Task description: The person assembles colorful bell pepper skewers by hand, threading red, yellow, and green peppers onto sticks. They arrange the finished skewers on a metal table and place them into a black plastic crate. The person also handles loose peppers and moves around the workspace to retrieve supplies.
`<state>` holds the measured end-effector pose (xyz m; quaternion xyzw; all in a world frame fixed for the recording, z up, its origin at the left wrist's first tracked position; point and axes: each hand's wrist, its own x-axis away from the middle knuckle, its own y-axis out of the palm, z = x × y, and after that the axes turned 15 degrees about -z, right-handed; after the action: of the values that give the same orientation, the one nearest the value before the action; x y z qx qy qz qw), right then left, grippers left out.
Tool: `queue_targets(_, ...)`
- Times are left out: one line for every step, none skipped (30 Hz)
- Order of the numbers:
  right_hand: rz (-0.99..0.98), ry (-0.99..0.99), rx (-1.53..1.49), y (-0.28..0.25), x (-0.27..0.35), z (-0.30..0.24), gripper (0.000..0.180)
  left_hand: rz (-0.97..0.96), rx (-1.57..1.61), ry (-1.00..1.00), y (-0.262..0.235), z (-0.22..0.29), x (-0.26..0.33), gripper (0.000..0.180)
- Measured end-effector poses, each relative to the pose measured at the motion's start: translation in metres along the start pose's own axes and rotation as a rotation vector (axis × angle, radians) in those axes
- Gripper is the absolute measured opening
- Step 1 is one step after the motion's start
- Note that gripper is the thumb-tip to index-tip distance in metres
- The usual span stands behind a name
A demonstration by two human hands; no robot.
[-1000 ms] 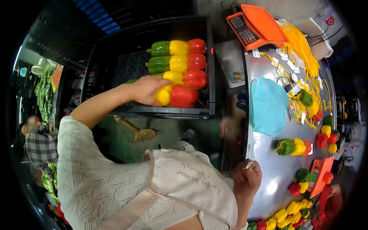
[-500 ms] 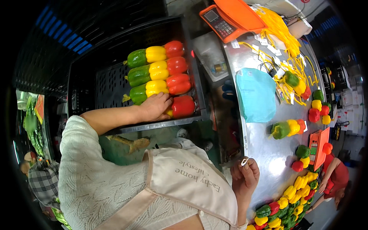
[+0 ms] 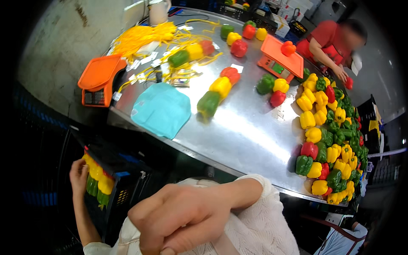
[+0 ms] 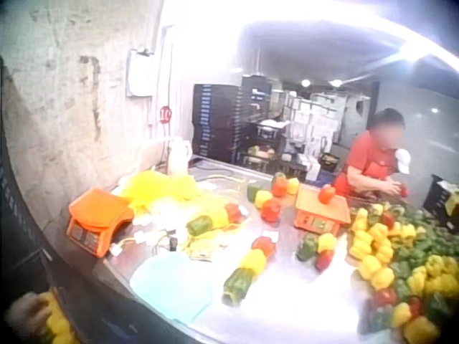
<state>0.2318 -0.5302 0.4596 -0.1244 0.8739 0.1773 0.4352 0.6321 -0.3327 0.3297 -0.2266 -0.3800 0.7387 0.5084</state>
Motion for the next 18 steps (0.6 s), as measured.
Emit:
queue_targets(0.002, -0.034, 0.000, 0.001, 0.006, -0.003, 0.022, 0.029, 0.054, -0.010, -0.002, 0.014, -0.009, 0.023)
queue_targets(0.005, -0.065, 0.001, 0.000, 0.012, -0.007, 0.021, 0.060, 0.111, -0.022, -0.001, 0.028, -0.020, 0.023)
queue_targets(-0.012, -0.093, -0.012, -0.003, 0.021, -0.011, 0.022, 0.057, 0.077, 0.036, 0.005, 0.047, -0.033, 0.022)
queue_targets(-0.029, -0.107, -0.025, -0.007, 0.027, -0.021, 0.022, 0.060, 0.042, 0.087, 0.012, 0.072, -0.042, 0.022)
queue_targets(-0.048, -0.117, -0.035, -0.012, 0.032, -0.031, 0.022, 0.063, 0.009, 0.135, 0.022, 0.096, -0.053, 0.021)
queue_targets(-0.054, -0.118, -0.041, -0.017, 0.035, -0.044, 0.022, 0.013, -0.011, 0.154, 0.032, 0.119, -0.064, 0.020)
queue_targets(-0.045, -0.134, -0.047, -0.020, 0.043, -0.054, 0.022, -0.047, -0.036, 0.170, 0.041, 0.144, -0.077, 0.020)
queue_targets(-0.041, -0.152, -0.060, -0.023, 0.050, -0.063, 0.022, -0.102, -0.063, 0.178, 0.049, 0.167, -0.085, 0.019)
queue_targets(-0.038, -0.169, -0.062, -0.025, 0.059, -0.068, 0.022, -0.120, -0.078, 0.210, 0.059, 0.185, -0.096, 0.019)
queue_targets(-0.026, -0.178, -0.064, -0.027, 0.066, -0.073, 0.023, -0.138, -0.094, 0.237, 0.068, 0.198, -0.104, 0.018)
queue_targets(-0.017, -0.185, -0.064, -0.031, 0.072, -0.078, 0.023, -0.160, -0.109, 0.264, 0.075, 0.210, -0.113, 0.018)
queue_targets(0.002, -0.184, -0.054, -0.034, 0.081, -0.085, 0.024, -0.179, -0.123, 0.289, 0.082, 0.222, -0.122, 0.019)
queue_targets(0.014, -0.183, -0.039, -0.038, 0.086, -0.091, 0.023, -0.200, -0.134, 0.312, 0.088, 0.230, -0.132, 0.019)
queue_targets(0.024, -0.183, -0.024, -0.042, 0.092, -0.096, 0.022, -0.223, -0.145, 0.337, 0.094, 0.239, -0.141, 0.019)
queue_targets(0.026, -0.181, -0.001, -0.047, 0.097, -0.101, 0.020, -0.244, -0.146, 0.356, 0.100, 0.247, -0.150, 0.019)
queue_targets(0.048, -0.159, 0.004, -0.052, 0.102, -0.107, 0.020, -0.263, -0.162, 0.386, 0.107, 0.254, -0.161, 0.019)
queue_targets(0.070, -0.136, 0.012, -0.057, 0.107, -0.114, 0.020, -0.283, -0.178, 0.416, 0.113, 0.260, -0.174, 0.019)
queue_targets(0.109, -0.096, 0.004, -0.059, 0.111, -0.124, 0.021, -0.304, -0.198, 0.452, 0.118, 0.270, -0.187, 0.019)
